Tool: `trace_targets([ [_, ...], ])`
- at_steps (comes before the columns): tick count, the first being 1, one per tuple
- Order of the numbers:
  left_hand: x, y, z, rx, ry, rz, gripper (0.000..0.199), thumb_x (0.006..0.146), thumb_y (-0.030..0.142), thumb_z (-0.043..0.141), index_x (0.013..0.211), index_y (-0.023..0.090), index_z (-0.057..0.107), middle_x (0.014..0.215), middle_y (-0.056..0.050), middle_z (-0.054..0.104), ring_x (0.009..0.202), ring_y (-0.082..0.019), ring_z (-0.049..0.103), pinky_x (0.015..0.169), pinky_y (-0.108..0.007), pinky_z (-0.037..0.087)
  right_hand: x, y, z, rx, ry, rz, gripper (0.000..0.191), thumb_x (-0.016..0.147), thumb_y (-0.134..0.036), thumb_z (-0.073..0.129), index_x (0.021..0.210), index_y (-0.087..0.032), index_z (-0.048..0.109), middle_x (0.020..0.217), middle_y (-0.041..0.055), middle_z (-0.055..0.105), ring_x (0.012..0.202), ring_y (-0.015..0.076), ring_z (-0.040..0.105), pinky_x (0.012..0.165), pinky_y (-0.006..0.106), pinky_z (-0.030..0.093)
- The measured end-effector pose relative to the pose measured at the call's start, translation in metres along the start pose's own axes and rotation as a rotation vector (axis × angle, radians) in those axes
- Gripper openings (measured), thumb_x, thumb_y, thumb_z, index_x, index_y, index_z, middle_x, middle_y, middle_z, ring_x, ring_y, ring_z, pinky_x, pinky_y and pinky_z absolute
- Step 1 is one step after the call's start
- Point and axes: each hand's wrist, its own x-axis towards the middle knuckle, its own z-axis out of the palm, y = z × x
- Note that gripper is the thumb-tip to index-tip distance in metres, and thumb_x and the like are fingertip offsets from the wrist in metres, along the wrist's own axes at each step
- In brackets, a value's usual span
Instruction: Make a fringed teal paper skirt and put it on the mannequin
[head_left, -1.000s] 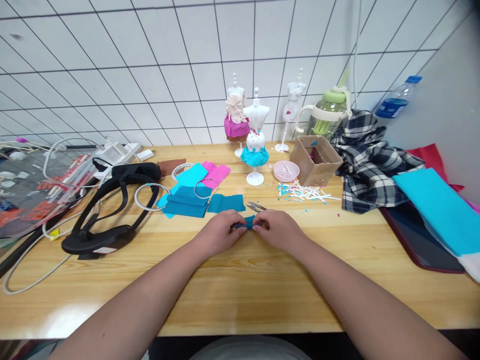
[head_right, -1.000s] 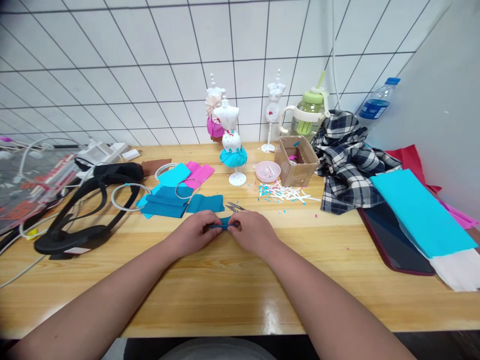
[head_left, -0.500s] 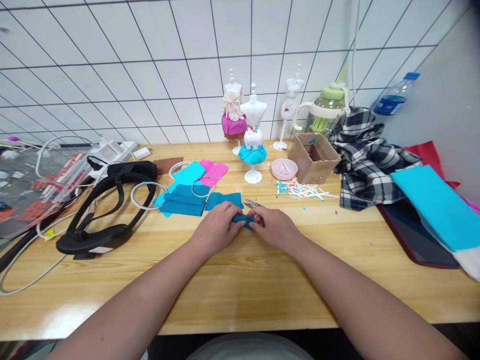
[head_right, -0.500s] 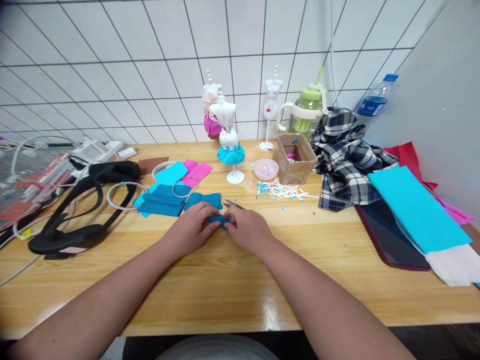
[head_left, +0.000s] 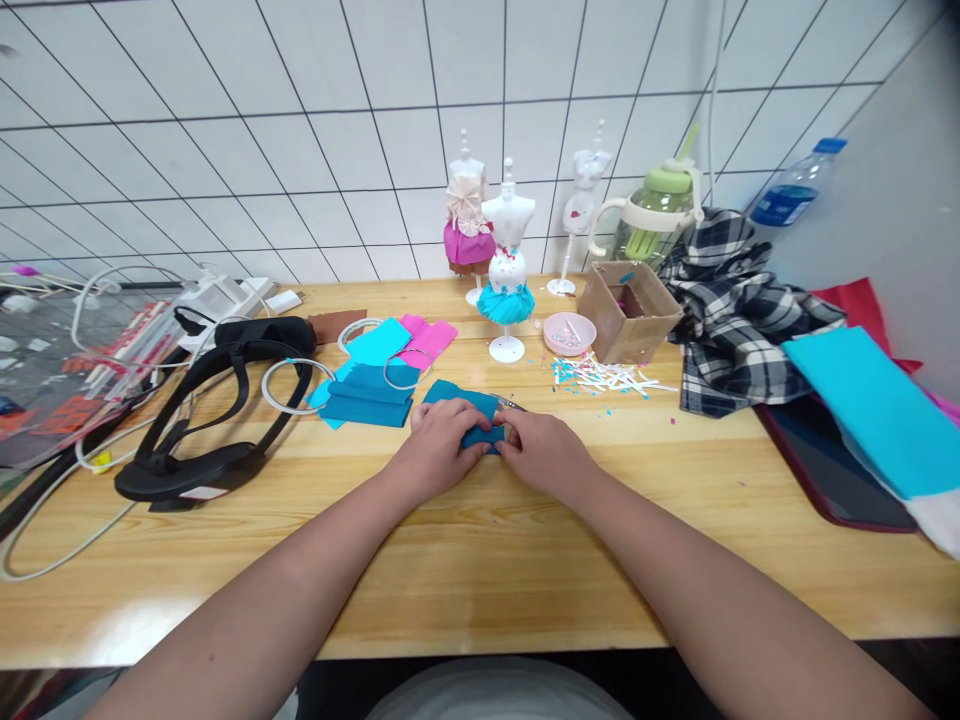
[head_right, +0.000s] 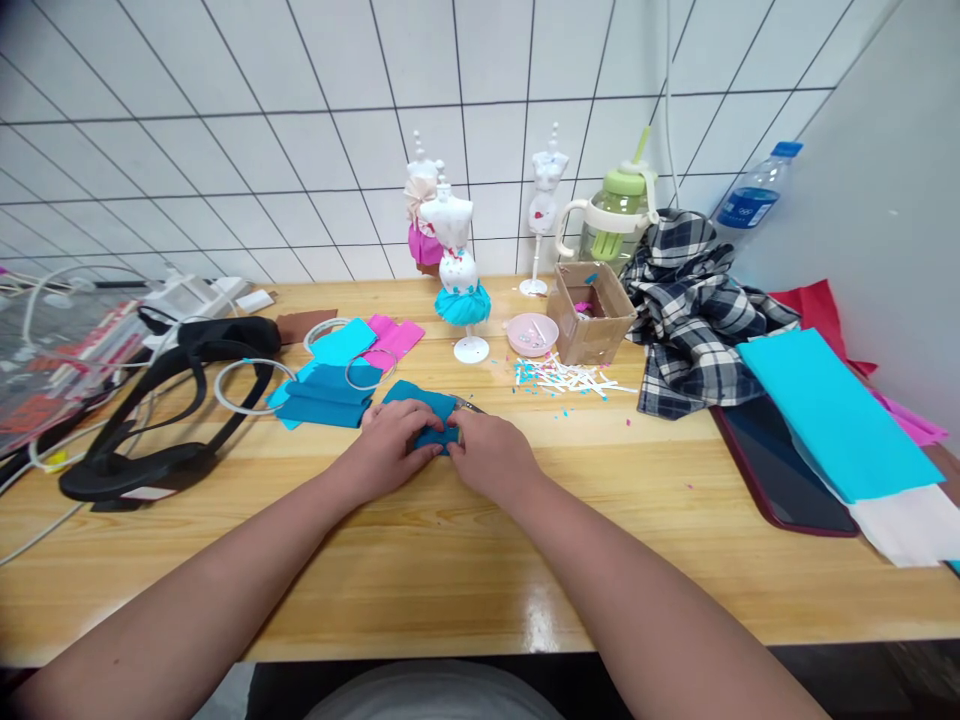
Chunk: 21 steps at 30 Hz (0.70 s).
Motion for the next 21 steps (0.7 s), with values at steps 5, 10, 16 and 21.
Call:
trace_targets([
  [5,-0.002,0.001,-0.001,0.001,0.005,-0.003,0.026,0.084,0.035,0.064,0.109,0.026,0.063,0.114,-0.006,0.065,0.109,-0.028,0.056,0.093,-0.046,0.036,0.0,0.0,0.0,0.009,0.008,-0.007,0.014,0.08,-0.019,0.061,0.092,-0.022,0.066,0.08,0.0008,0.067,0.07,0.0152,0.058,0.061,0.026,0.033],
  [10,-0.003,0.003,-0.009,-0.161,0.132,-0.07,0.061,0.073,0.044,0.075,0.124,0.02,0.055,0.121,-0.011,0.062,0.11,-0.028,0.056,0.091,-0.041,0.044,-0.002,0.004,-0.009,0.124,0.075,-0.045,0.007,0.078,-0.017,0.063,0.081,-0.022,0.066,0.084,-0.0002,0.068,0.072,0.0141,0.057,0.064,0.025,0.036],
  [16,-0.005,0.008,-0.019,-0.415,0.094,-0.168,0.021,0.077,0.04,0.069,0.084,0.019,0.069,0.083,-0.002,0.067,0.08,-0.019,0.062,0.074,-0.031,0.047,-0.008,0.002,-0.013,0.266,0.124,-0.063,0.02,0.079,-0.017,0.061,0.097,-0.024,0.063,0.085,-0.0023,0.07,0.061,0.0108,0.053,0.062,0.025,0.039],
  [21,-0.008,0.013,-0.02,-0.493,0.13,-0.188,0.017,0.076,0.03,0.067,0.089,0.019,0.069,0.084,-0.002,0.069,0.078,-0.018,0.061,0.073,-0.03,0.048,-0.006,0.002,-0.01,0.62,0.06,-0.024,0.057,0.073,-0.024,0.069,0.127,-0.022,0.049,0.105,0.0041,0.067,0.064,0.0101,0.053,0.064,0.026,0.046],
])
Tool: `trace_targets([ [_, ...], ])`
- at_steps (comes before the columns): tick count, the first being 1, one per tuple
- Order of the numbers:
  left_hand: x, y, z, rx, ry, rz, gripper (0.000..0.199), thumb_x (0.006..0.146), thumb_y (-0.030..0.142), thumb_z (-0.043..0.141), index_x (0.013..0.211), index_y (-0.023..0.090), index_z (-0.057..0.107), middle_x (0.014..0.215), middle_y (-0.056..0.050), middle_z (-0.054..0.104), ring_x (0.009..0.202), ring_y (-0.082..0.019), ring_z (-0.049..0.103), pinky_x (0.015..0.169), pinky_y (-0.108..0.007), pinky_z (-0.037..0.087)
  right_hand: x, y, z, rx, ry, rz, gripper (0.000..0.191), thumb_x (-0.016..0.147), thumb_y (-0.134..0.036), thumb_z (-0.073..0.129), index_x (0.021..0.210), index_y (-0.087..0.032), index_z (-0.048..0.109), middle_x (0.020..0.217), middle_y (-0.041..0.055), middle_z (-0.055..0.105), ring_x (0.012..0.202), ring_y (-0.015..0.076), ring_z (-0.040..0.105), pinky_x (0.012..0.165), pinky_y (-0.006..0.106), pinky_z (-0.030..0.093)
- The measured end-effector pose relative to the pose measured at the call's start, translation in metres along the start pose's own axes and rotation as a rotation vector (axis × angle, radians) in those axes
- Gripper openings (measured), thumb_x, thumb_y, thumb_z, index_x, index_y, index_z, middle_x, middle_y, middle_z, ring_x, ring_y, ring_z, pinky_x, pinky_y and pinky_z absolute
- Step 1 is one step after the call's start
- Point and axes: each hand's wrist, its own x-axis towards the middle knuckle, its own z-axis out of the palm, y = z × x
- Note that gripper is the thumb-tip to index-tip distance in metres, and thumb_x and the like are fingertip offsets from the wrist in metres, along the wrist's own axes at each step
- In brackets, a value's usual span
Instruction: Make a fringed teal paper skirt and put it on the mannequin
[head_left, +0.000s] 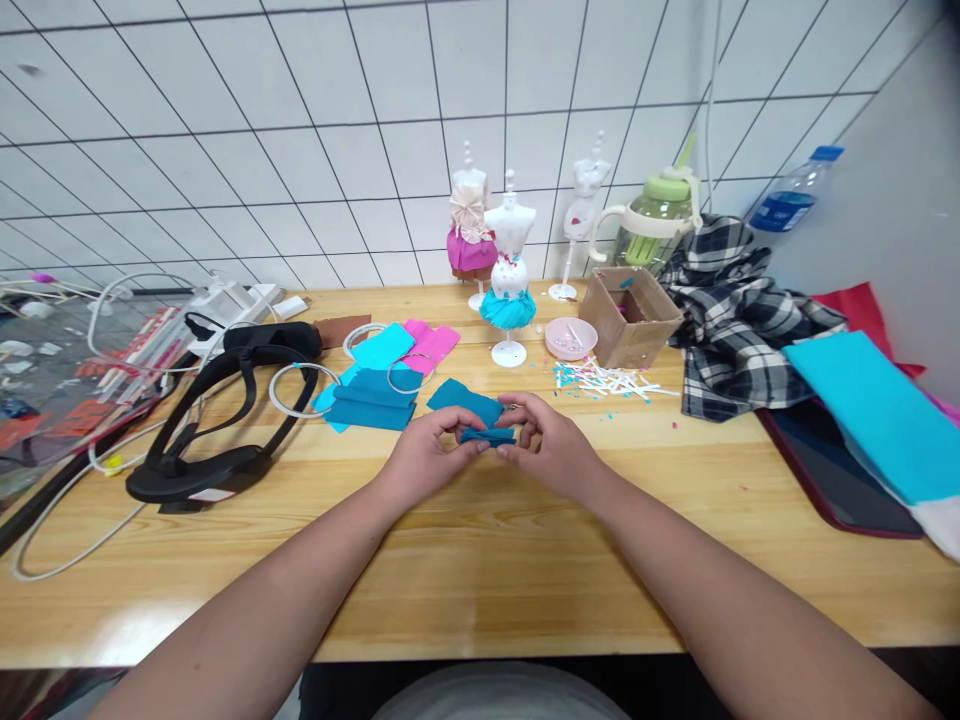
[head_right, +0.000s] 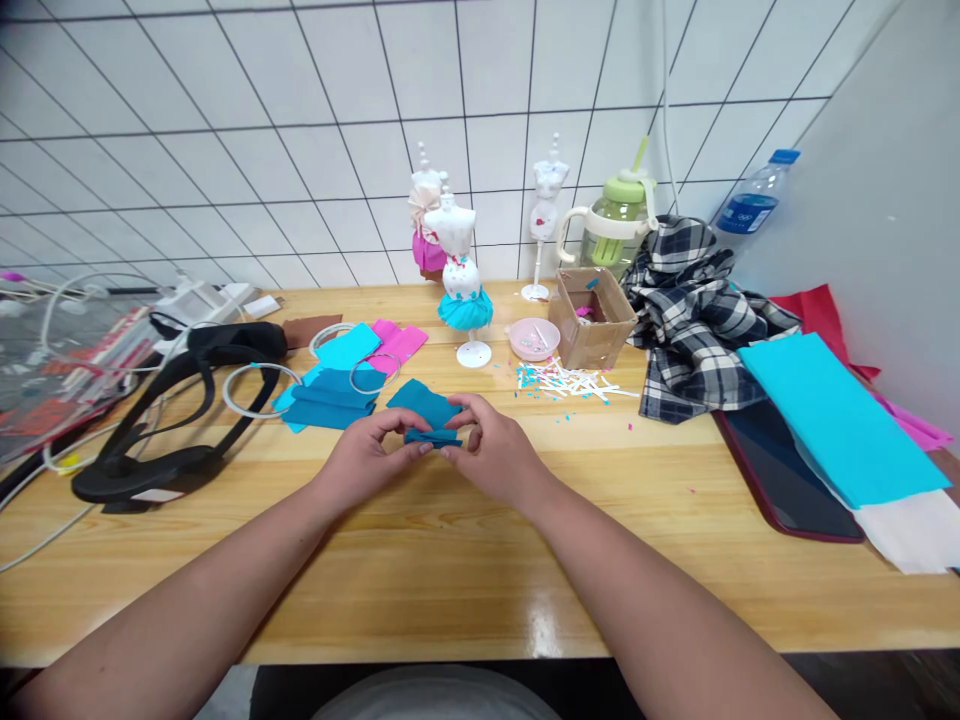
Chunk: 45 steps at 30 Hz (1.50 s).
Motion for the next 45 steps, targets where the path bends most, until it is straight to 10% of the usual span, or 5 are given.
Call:
trace_targets([
  [7,0.0015,-0.0034,0.0044,-0.33,-0.147,-0.066,0.053,0.073,0.034,0.073,0.121,0.019,0.055,0.105,-0.008,0.068,0.091,-0.02,0.063,0.082,-0.034,0.049,0.0014,0.0002,0.0024,0.08,-0.016,0.064,0.048,0.074,-0.022,0.065,0.121,-0.02,0.056,0.077,-0.0043,0.057,0.057,0.0092,0.05,0.057,0.024,0.041],
  [22,0.0023,-0.004,0.0036,-0.173,-0.16,-0.214,0.051,0.077,0.058,0.061,0.055,0.019,0.036,0.052,0.007,0.029,0.049,-0.008,0.026,0.047,-0.023,0.018,-0.0019,-0.0028,0.0027,-0.059,0.013,0.002,0.036,0.083,-0.03,0.062,0.118,-0.021,0.063,0.073,-0.0035,0.058,0.06,0.0102,0.052,0.06,0.024,0.042],
  [30,0.0032,-0.0014,0.0033,-0.358,-0.14,-0.25,0.039,0.07,0.053,0.071,0.084,0.018,0.064,0.074,0.0,0.064,0.066,-0.015,0.055,0.06,-0.025,0.041,-0.0013,-0.0009,0.0034,-0.08,0.037,-0.006,0.035,0.081,-0.023,0.062,0.115,-0.022,0.064,0.072,-0.0035,0.061,0.061,0.0109,0.056,0.063,0.024,0.046],
  [36,0.0031,-0.0052,0.003,-0.352,-0.06,-0.2,0.036,0.073,0.051,0.071,0.079,0.016,0.063,0.069,0.0,0.063,0.063,-0.013,0.054,0.058,-0.024,0.041,-0.0009,-0.0022,0.0034,0.012,0.022,0.033,0.043,0.078,-0.032,0.067,0.119,-0.02,0.062,0.1,0.0052,0.069,0.079,0.0145,0.063,0.071,0.028,0.049],
  [45,0.003,-0.0049,0.0081,-0.44,-0.117,-0.177,0.04,0.07,0.04,0.075,0.1,0.016,0.064,0.101,-0.007,0.071,0.088,-0.02,0.066,0.078,-0.032,0.052,-0.0001,-0.0016,0.0049,-0.07,0.092,0.021,0.032,0.077,-0.023,0.064,0.108,-0.021,0.068,0.079,-0.0018,0.061,0.065,0.0111,0.054,0.065,0.026,0.047],
])
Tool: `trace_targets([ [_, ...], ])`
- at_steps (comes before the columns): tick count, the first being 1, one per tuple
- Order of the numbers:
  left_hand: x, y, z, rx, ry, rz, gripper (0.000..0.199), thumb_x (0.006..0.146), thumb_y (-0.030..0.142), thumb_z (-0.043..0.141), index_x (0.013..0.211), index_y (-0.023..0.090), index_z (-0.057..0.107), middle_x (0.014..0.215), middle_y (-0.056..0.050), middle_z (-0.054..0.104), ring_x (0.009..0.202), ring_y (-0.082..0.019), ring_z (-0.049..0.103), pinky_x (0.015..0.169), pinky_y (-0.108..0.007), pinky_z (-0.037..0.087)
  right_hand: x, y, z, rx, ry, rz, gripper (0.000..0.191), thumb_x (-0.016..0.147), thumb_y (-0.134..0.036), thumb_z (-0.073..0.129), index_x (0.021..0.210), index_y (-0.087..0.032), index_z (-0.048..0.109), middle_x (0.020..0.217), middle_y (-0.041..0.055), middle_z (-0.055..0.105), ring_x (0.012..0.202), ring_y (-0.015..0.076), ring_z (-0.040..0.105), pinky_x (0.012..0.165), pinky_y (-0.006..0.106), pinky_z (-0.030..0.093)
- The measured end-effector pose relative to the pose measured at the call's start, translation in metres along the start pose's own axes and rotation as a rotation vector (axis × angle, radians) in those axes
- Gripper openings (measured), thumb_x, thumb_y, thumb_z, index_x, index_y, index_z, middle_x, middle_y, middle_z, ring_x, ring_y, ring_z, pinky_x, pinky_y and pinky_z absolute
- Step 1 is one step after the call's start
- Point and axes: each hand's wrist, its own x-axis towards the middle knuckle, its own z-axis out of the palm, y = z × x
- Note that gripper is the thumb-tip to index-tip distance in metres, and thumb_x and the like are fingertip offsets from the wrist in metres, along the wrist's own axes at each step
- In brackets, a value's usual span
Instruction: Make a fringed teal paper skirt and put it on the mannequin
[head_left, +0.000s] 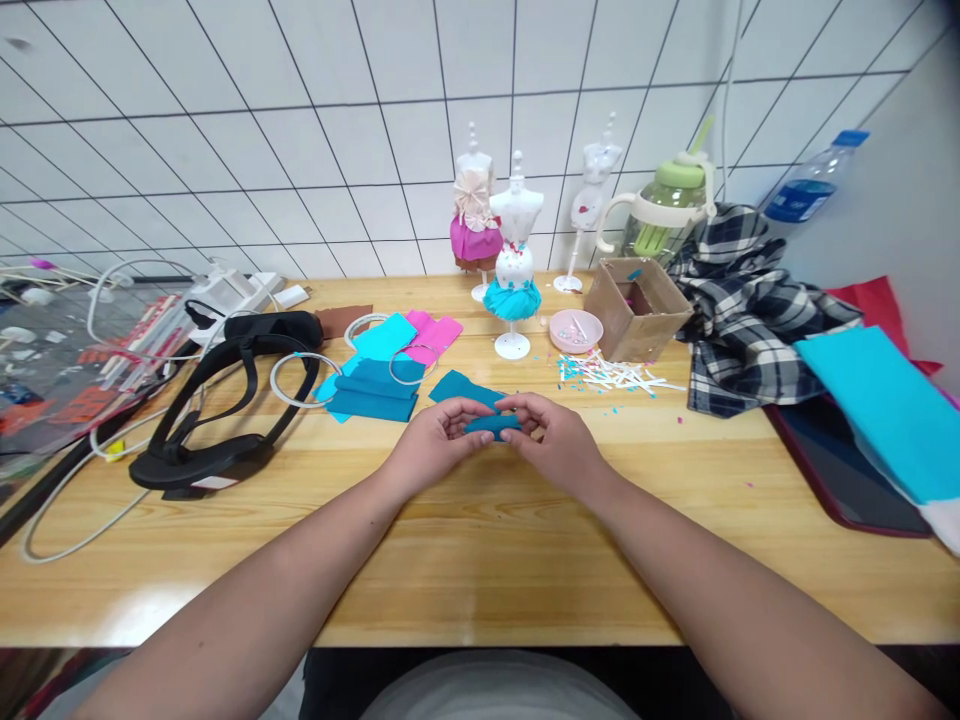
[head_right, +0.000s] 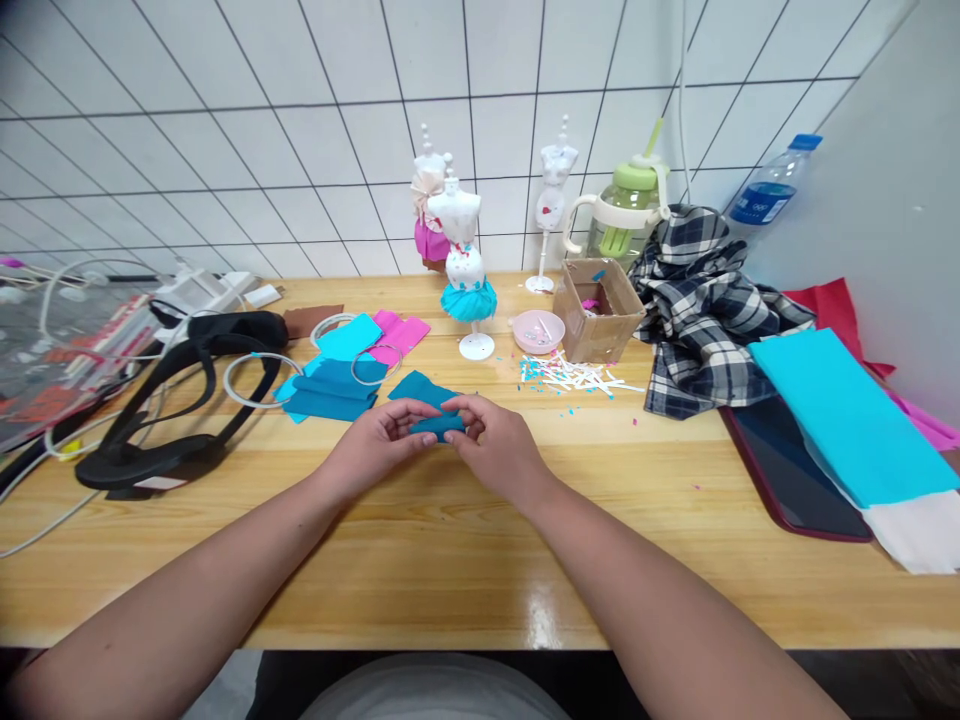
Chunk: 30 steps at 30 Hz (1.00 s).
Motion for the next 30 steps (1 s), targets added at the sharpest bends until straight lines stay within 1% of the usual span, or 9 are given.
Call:
trace_targets([
  [5,0.0,0.002,-0.001,0.171,0.075,0.046,0.028,0.071,0.034,0.073,0.093,0.017,0.066,0.087,-0.005,0.071,0.078,-0.018,0.064,0.073,-0.032,0.051,-0.001,-0.002,0.0,-0.046,-0.006,0.001,0.023,0.076,-0.027,0.068,0.097,-0.02,0.071,0.078,0.0001,0.067,0.067,0.0131,0.058,0.066,0.026,0.047],
  [10,-0.001,0.004,0.0,0.155,0.066,0.022,0.026,0.072,0.039,0.071,0.082,0.017,0.064,0.074,-0.001,0.066,0.067,-0.014,0.058,0.062,-0.026,0.046,0.001,0.002,0.0,0.002,-0.011,0.015,0.012,0.079,-0.03,0.064,0.081,-0.02,0.07,0.074,0.0002,0.07,0.062,0.0127,0.059,0.059,0.024,0.045],
  [12,-0.001,0.004,0.0,0.142,0.067,-0.009,0.03,0.072,0.044,0.072,0.082,0.017,0.064,0.067,0.001,0.061,0.061,-0.013,0.054,0.056,-0.024,0.043,0.001,0.003,0.001,0.016,0.005,0.015,0.012,0.079,-0.03,0.064,0.081,-0.02,0.07,0.075,0.0003,0.071,0.063,0.0127,0.06,0.06,0.024,0.045],
  [16,0.0,0.001,-0.001,0.107,0.023,-0.031,0.035,0.069,0.046,0.074,0.087,0.017,0.065,0.071,0.0,0.063,0.061,-0.013,0.054,0.057,-0.024,0.042,0.0,0.002,0.001,-0.017,0.01,0.012,0.015,0.081,-0.033,0.063,0.082,-0.019,0.069,0.074,0.0003,0.07,0.063,0.0128,0.06,0.059,0.024,0.045],
  [19,0.0,0.0,-0.001,0.205,0.073,-0.016,0.03,0.072,0.043,0.072,0.083,0.016,0.066,0.067,0.001,0.061,0.058,-0.012,0.05,0.055,-0.024,0.038,-0.001,0.002,0.001,-0.064,-0.014,-0.002,0.019,0.082,-0.037,0.063,0.089,-0.02,0.071,0.075,-0.0002,0.069,0.063,0.0131,0.06,0.06,0.025,0.045],
  [22,0.0,-0.001,-0.001,0.28,0.083,-0.008,0.026,0.073,0.04,0.07,0.083,0.016,0.067,0.068,0.001,0.063,0.059,-0.012,0.051,0.056,-0.024,0.039,0.0,0.004,0.002,-0.095,-0.017,-0.018,0.019,0.08,-0.032,0.066,0.094,-0.022,0.072,0.077,-0.0004,0.07,0.066,0.0137,0.062,0.063,0.026,0.047],
  [27,0.0,0.001,-0.003,0.349,0.112,0.026,0.023,0.071,0.037,0.071,0.08,0.016,0.07,0.072,-0.002,0.066,0.064,-0.014,0.055,0.058,-0.025,0.041,0.0,0.005,-0.003,-0.201,0.025,-0.155,0.009,0.081,-0.023,0.067,0.084,-0.023,0.076,0.083,0.0019,0.068,0.07,0.0136,0.06,0.065,0.026,0.046],
  [28,0.0,0.002,-0.005,0.288,0.106,0.025,0.023,0.071,0.036,0.073,0.084,0.017,0.071,0.075,-0.003,0.068,0.068,-0.015,0.058,0.059,-0.025,0.042,-0.001,0.004,-0.006,-0.232,0.059,-0.206,0.009,0.082,-0.023,0.068,0.084,-0.023,0.077,0.082,0.0023,0.067,0.072,0.014,0.06,0.066,0.026,0.046],
  [30,-0.002,0.004,-0.009,0.039,0.034,-0.039,0.031,0.07,0.037,0.074,0.095,0.017,0.072,0.087,-0.006,0.071,0.075,-0.017,0.062,0.058,-0.024,0.043,-0.002,0.002,-0.011,-0.289,0.146,-0.36,0.011,0.084,-0.024,0.067,0.085,-0.026,0.078,0.082,0.0028,0.066,0.075,0.0148,0.059,0.069,0.028,0.045],
])
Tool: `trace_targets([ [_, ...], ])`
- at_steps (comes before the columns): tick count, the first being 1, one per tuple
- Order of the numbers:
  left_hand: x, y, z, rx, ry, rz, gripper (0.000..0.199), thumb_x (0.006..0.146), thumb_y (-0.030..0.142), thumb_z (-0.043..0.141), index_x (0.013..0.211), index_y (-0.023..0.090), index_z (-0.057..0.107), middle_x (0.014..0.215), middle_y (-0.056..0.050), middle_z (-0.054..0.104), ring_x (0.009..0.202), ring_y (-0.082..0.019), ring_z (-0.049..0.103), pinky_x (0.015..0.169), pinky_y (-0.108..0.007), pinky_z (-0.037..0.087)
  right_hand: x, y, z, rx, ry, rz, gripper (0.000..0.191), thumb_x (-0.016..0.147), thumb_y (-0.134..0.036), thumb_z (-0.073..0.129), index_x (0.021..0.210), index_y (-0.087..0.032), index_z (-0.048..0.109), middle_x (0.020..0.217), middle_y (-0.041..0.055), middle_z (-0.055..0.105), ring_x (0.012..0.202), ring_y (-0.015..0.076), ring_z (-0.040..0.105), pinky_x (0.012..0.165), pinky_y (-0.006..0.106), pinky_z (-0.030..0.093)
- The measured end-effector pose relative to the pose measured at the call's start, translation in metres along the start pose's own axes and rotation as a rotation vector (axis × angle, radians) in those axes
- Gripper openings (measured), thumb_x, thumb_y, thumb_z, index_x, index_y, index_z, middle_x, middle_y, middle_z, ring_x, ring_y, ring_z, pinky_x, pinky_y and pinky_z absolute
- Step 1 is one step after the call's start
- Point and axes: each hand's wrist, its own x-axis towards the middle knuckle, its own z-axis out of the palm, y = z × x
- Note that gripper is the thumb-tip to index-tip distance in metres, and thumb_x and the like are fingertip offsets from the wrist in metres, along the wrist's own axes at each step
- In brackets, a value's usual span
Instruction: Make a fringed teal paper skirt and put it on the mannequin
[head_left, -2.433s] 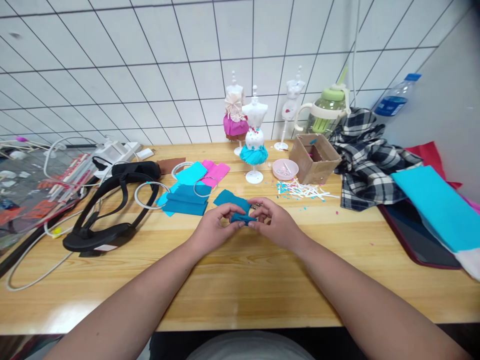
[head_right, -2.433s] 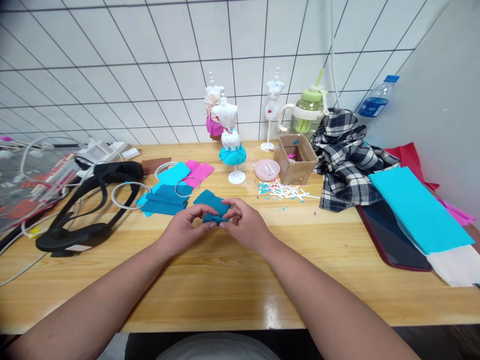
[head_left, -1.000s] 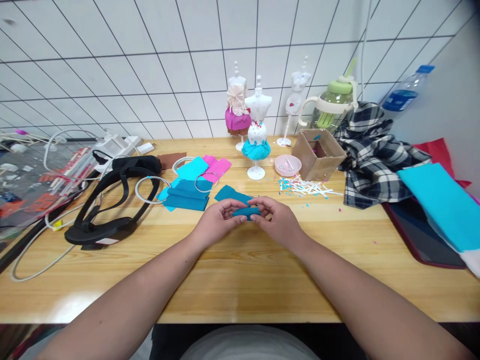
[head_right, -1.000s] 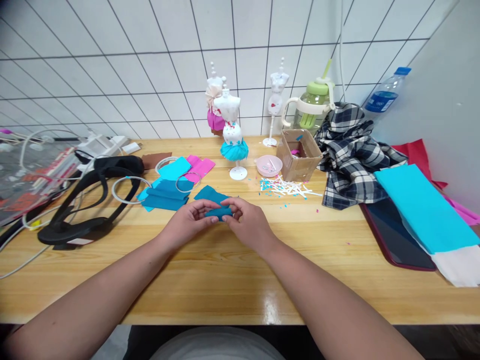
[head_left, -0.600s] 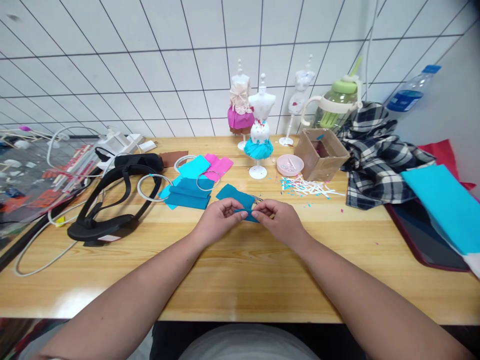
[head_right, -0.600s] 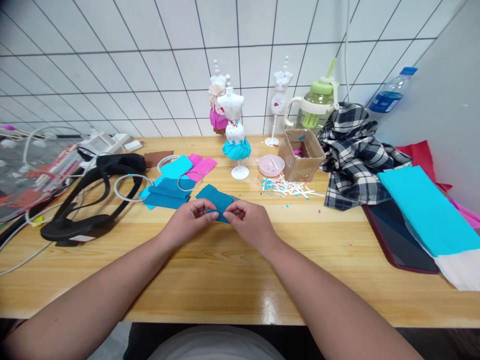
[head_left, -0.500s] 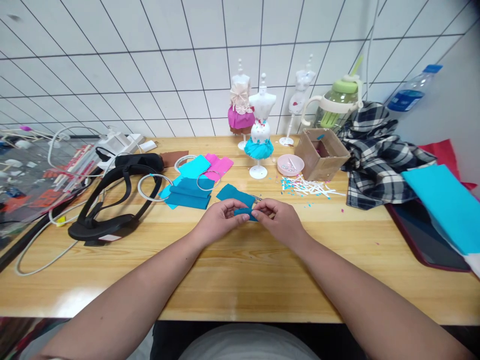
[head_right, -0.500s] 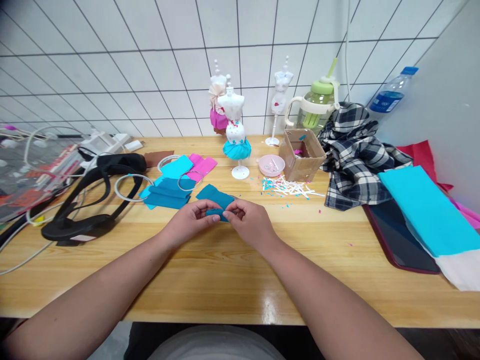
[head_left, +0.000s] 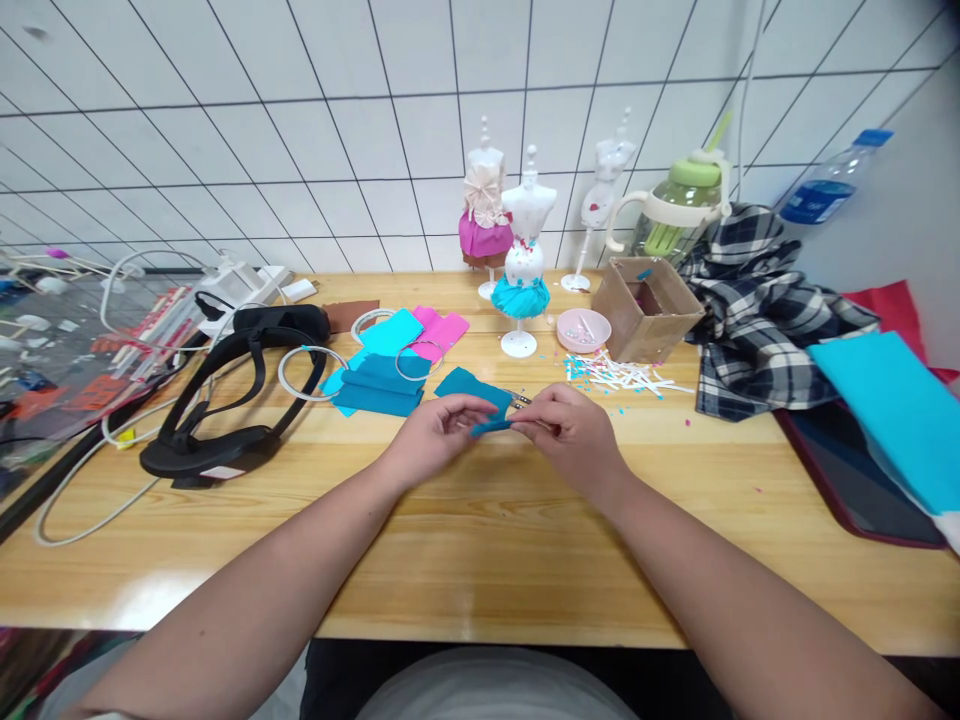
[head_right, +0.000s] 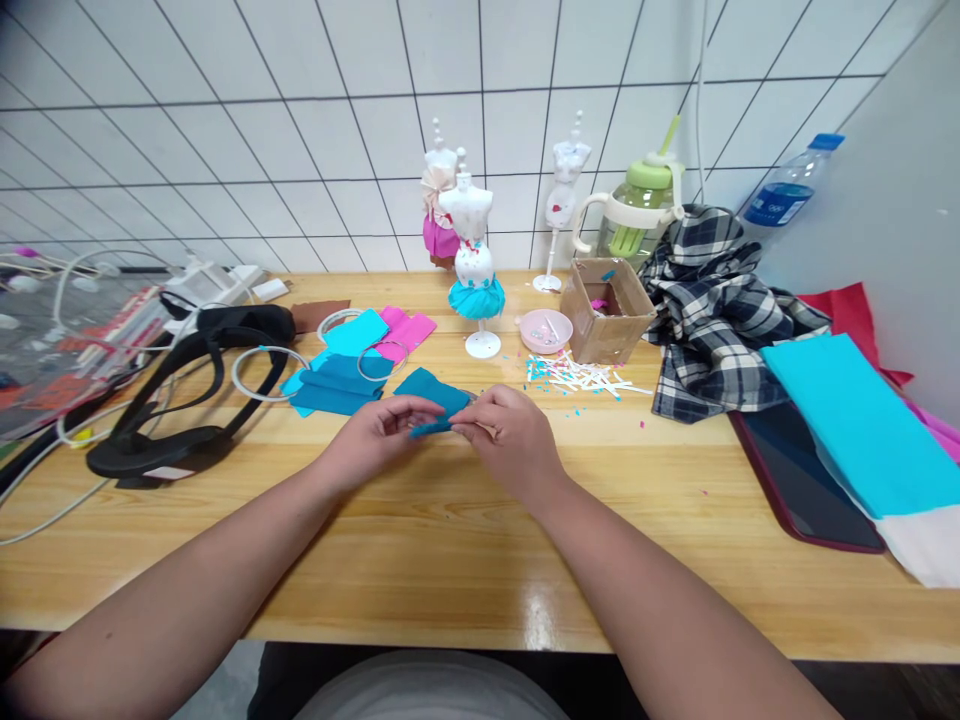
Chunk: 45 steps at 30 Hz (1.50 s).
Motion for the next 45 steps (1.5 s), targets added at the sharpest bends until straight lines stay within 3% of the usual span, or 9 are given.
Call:
trace_targets([
  [6,-0.009,0.004,-0.007,-0.555,-0.522,-0.414,0.048,0.074,0.055,0.072,0.091,0.01,0.072,0.08,-0.012,0.07,0.067,-0.016,0.063,0.051,-0.021,0.041,-0.002,-0.003,-0.011,-0.06,0.157,-0.518,0.018,0.084,-0.017,0.068,0.088,-0.032,0.077,0.094,0.0017,0.068,0.076,0.0137,0.056,0.072,0.029,0.044],
  [9,-0.009,0.003,-0.006,-0.619,-0.451,-0.387,0.029,0.065,0.032,0.085,0.083,0.014,0.071,0.07,-0.001,0.063,0.058,-0.008,0.055,0.056,-0.02,0.043,-0.001,-0.003,-0.008,-0.046,0.096,-0.482,0.022,0.086,-0.015,0.065,0.097,-0.031,0.075,0.102,0.0035,0.069,0.088,0.0167,0.059,0.078,0.031,0.047],
  [13,-0.005,-0.001,-0.001,-0.398,-0.223,-0.287,0.027,0.063,0.035,0.085,0.073,0.014,0.071,0.068,-0.001,0.065,0.06,-0.01,0.056,0.058,-0.021,0.043,-0.001,-0.001,-0.002,0.17,-0.062,-0.053,0.031,0.089,-0.024,0.057,0.119,-0.022,0.065,0.103,0.0075,0.069,0.09,0.0186,0.063,0.07,0.029,0.051],
  [18,-0.003,-0.004,0.002,-0.174,-0.163,-0.191,0.031,0.066,0.045,0.081,0.076,0.016,0.074,0.073,-0.003,0.071,0.065,-0.014,0.059,0.064,-0.025,0.045,-0.001,0.001,0.008,0.274,-0.231,0.253,0.023,0.083,-0.037,0.064,0.094,-0.019,0.072,0.08,0.0026,0.069,0.067,0.0141,0.06,0.058,0.025,0.045],
  [24,-0.004,-0.005,0.0,-0.042,-0.311,-0.126,0.034,0.078,0.049,0.068,0.085,0.018,0.077,0.085,-0.006,0.075,0.076,-0.019,0.064,0.074,-0.029,0.049,0.002,0.001,0.007,0.263,-0.227,0.352,0.019,0.077,-0.032,0.066,0.088,-0.017,0.071,0.071,-0.0005,0.065,0.059,0.0109,0.051,0.054,0.023,0.039],
  [32,-0.004,-0.003,0.01,0.094,-0.134,-0.046,0.025,0.074,0.04,0.07,0.078,0.016,0.072,0.074,-0.003,0.071,0.067,-0.016,0.061,0.063,-0.025,0.046,0.002,-0.002,0.004,0.262,-0.241,0.315,0.016,0.077,-0.028,0.064,0.088,-0.018,0.07,0.075,0.0002,0.065,0.066,0.0122,0.056,0.056,0.022,0.042],
  [36,-0.006,-0.002,0.011,0.139,-0.16,-0.01,0.023,0.077,0.039,0.066,0.077,0.016,0.072,0.07,-0.003,0.069,0.063,-0.015,0.059,0.06,-0.024,0.044,0.001,-0.005,0.004,0.311,-0.247,0.294,0.026,0.077,-0.031,0.066,0.1,-0.02,0.072,0.089,0.0031,0.069,0.08,0.0154,0.061,0.059,0.022,0.045],
  [41,-0.007,-0.002,0.009,0.16,-0.21,0.007,0.021,0.077,0.034,0.066,0.084,0.016,0.073,0.071,-0.002,0.069,0.064,-0.014,0.059,0.061,-0.024,0.045,0.003,-0.004,0.004,0.251,-0.291,0.364,0.012,0.078,-0.026,0.065,0.082,-0.018,0.073,0.066,-0.0012,0.065,0.057,0.0102,0.051,0.055,0.022,0.041],
  [45,-0.009,-0.001,0.006,0.21,-0.273,0.003,0.024,0.07,0.032,0.073,0.088,0.017,0.073,0.078,-0.002,0.072,0.069,-0.015,0.061,0.061,-0.023,0.045,0.003,-0.001,0.003,0.198,-0.337,0.269,0.01,0.08,-0.022,0.065,0.083,-0.019,0.074,0.072,-0.0003,0.068,0.062,0.0112,0.054,0.057,0.023,0.04],
])
